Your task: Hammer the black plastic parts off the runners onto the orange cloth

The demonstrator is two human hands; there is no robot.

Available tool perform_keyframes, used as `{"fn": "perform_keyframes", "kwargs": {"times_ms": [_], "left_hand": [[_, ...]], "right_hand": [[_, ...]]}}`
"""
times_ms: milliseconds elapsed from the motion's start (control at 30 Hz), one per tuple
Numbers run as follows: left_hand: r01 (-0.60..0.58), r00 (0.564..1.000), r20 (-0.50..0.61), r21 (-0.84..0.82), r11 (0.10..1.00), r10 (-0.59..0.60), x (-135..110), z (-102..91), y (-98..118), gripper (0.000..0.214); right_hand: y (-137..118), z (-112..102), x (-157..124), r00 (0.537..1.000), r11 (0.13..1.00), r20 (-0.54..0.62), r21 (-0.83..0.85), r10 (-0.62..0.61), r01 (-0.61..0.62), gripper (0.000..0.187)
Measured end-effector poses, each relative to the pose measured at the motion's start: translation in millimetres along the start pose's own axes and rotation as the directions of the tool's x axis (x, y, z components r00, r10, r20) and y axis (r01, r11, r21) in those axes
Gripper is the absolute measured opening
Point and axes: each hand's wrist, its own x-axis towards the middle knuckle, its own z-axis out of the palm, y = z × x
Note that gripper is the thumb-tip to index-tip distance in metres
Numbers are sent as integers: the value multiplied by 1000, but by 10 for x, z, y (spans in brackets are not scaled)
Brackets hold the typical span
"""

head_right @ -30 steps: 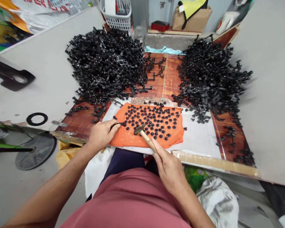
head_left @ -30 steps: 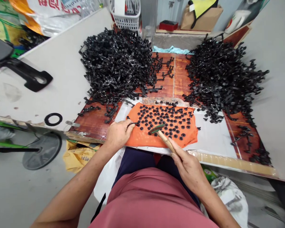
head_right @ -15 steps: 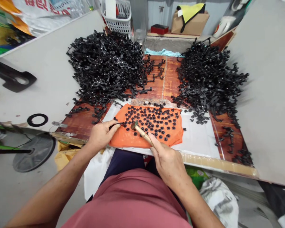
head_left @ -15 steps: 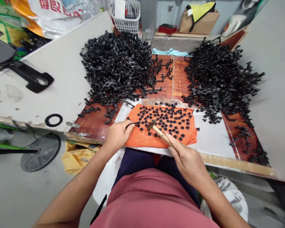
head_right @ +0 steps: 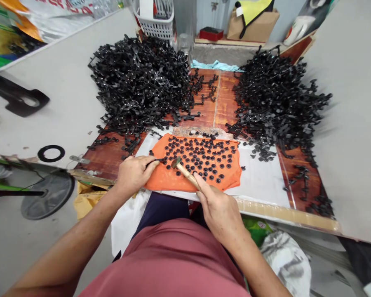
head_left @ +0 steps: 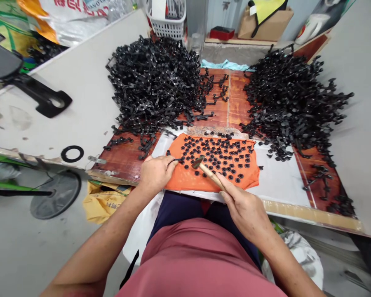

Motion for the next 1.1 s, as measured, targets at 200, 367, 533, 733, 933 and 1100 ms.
{"fn": "perform_keyframes", "kwargs": {"times_ms": [200,367,533,733,933,1100], "left_hand": [[-10,998,59,79,997,6,42,-127,50,38],[-16,997,77,85,996,9,56,-157,42,38],[-30,998,56,45,999,28,-4,-101,19,39],[-5,1000,6,19,1000,5,-11,-41,16,40],[-17,1000,-17,48,999,18,-32,-15,33,41],[-18,999,-37,31,999,19,-51,16,14,42]], "right_hand": [[-161,-163,240,998,990,40,-128,-52,57,55],[-320,-199,439,997,959,34,-275,-64,71,58],[-352,-104,518,991,924,111,-369,-69,106,58],[-360,-88,474,993,937,23,-329,-114,115,59],[-346,-88,433,995,962,43,-254,-89,97,57],[-317,-120,407,993,978,-3,-173,-114,112,57]]}}
